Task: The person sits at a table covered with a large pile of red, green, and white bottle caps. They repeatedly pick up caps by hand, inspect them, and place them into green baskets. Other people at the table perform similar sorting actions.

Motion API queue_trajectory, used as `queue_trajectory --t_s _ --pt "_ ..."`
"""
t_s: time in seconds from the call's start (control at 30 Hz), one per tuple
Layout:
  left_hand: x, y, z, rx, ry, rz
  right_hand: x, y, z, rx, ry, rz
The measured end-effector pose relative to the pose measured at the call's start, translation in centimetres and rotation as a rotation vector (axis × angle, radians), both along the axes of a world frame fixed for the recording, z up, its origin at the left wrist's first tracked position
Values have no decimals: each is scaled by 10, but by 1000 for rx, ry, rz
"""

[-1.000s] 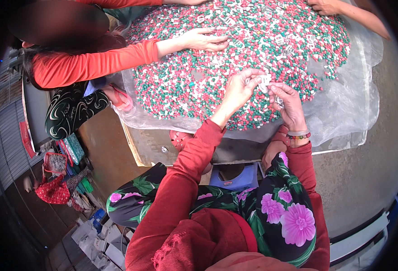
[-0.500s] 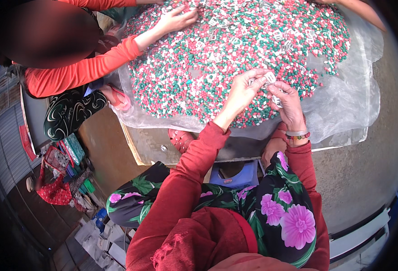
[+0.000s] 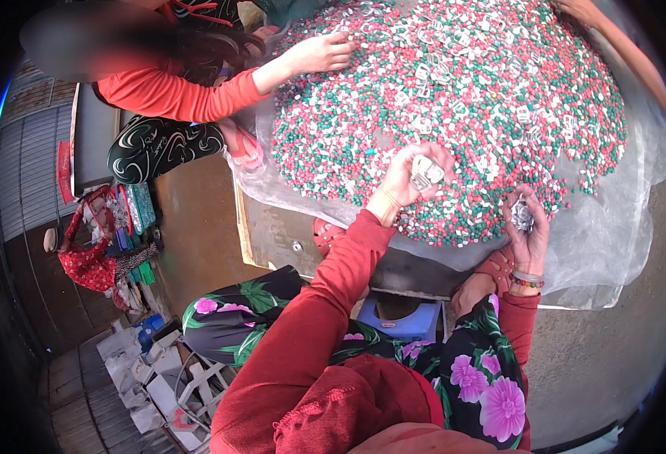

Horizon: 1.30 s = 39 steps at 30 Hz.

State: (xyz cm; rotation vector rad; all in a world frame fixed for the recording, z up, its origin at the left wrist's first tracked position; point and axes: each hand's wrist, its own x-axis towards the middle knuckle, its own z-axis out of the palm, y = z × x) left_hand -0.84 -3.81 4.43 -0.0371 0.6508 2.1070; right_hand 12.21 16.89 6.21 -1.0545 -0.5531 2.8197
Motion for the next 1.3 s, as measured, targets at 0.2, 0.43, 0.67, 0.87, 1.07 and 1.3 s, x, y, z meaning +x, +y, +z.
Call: queue_trajectory --t_s 0.2,0.43,0.67,0.87,1.07,1.3 --pt "-59 -6 -2 -992 440 -10 5 9 -11 42 251 231" --pt "-61 -6 -50 -1726 1469 -179 3 8 -10 108 163 297" --pt "-58 -23 -33 -1355 1106 -15 3 14 -5 -47 435 310" --pt "-47 -13 -7 -1361 1200 70 -1 -4 -11 -499 554 45" --pt "-40 7 -9 -1447 1446 117 10 11 -51 -397 281 73" --pt "2 30 -9 -274 11 93 0 11 -18 -135 107 -81"
